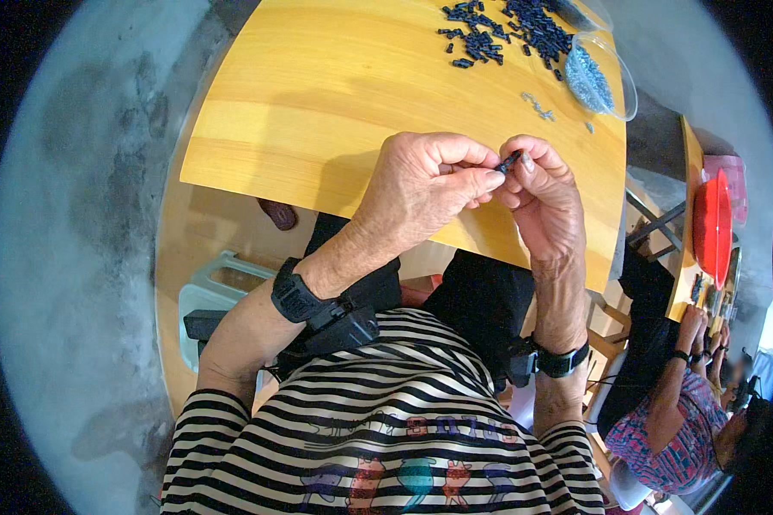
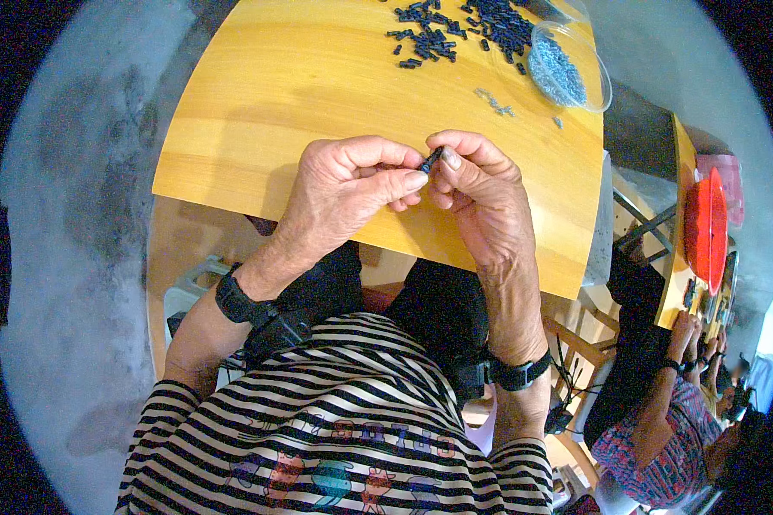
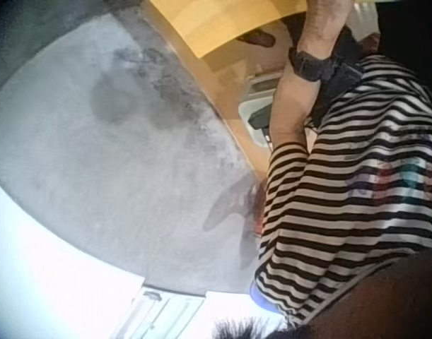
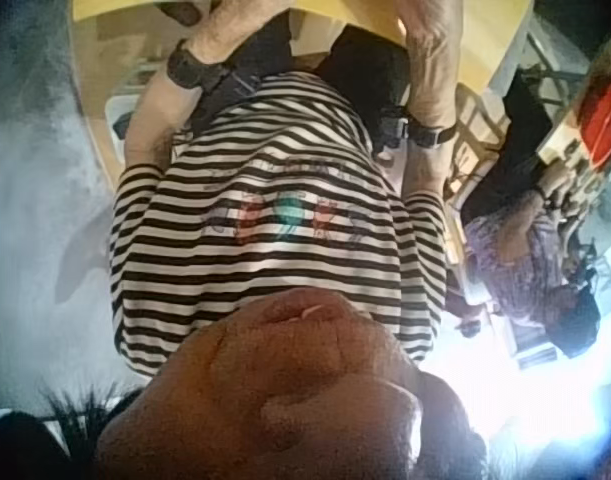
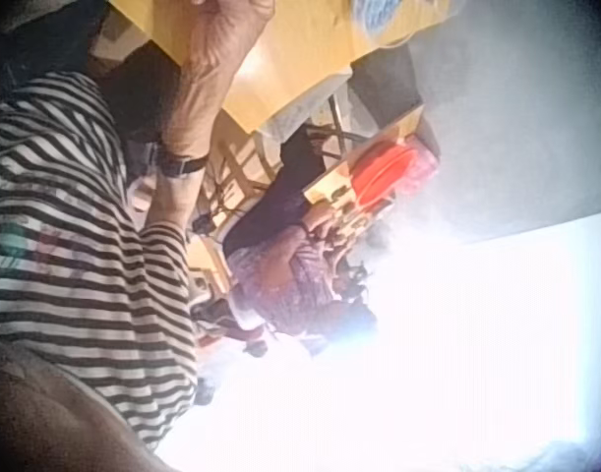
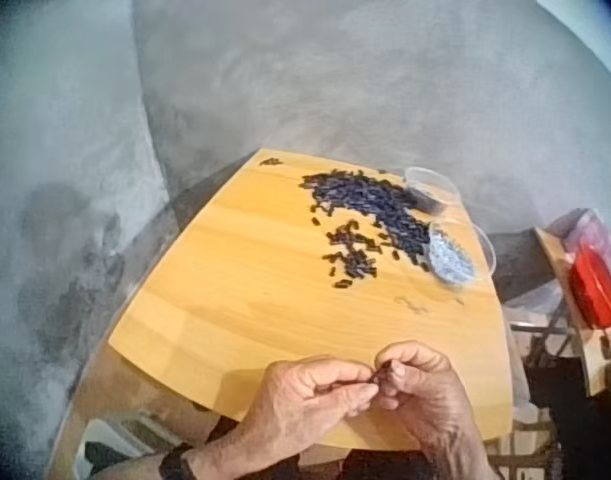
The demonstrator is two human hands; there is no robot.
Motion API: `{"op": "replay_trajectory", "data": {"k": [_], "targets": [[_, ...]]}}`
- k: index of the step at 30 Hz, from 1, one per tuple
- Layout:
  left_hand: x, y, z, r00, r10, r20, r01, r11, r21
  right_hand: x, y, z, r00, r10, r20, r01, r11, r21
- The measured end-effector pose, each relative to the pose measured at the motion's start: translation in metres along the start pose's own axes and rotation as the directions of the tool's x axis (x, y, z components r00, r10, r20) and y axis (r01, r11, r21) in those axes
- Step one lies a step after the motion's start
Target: Manually assembling small black plastic components at a workshop table.
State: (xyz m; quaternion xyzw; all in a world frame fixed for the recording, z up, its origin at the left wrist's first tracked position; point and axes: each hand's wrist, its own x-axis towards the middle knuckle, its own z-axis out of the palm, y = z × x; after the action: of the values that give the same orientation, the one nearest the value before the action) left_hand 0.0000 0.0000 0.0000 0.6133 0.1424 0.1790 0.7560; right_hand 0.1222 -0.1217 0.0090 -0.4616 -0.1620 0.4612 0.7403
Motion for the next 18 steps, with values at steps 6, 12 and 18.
{"op": "replay_trajectory", "data": {"k": [6, 12, 18], "targets": [[-0.002, 0.001, 0.009, 1.0, 0.007, -0.003, -0.007, 1.0, -0.008, -0.006, -0.008, -0.005, 1.0, -0.002, 0.023, 0.003, 0.999, -0.032], [-0.006, 0.007, 0.005, 1.0, -0.009, -0.005, 0.008, 0.999, -0.045, -0.003, -0.004, -0.002, 1.0, -0.027, 0.004, 0.028, 0.996, -0.081], [-0.009, 0.011, -0.001, 1.0, -0.001, -0.013, 0.0, 0.998, -0.06, 0.002, 0.004, 0.005, 0.995, -0.089, 0.042, 0.093, 0.991, -0.092]]}}
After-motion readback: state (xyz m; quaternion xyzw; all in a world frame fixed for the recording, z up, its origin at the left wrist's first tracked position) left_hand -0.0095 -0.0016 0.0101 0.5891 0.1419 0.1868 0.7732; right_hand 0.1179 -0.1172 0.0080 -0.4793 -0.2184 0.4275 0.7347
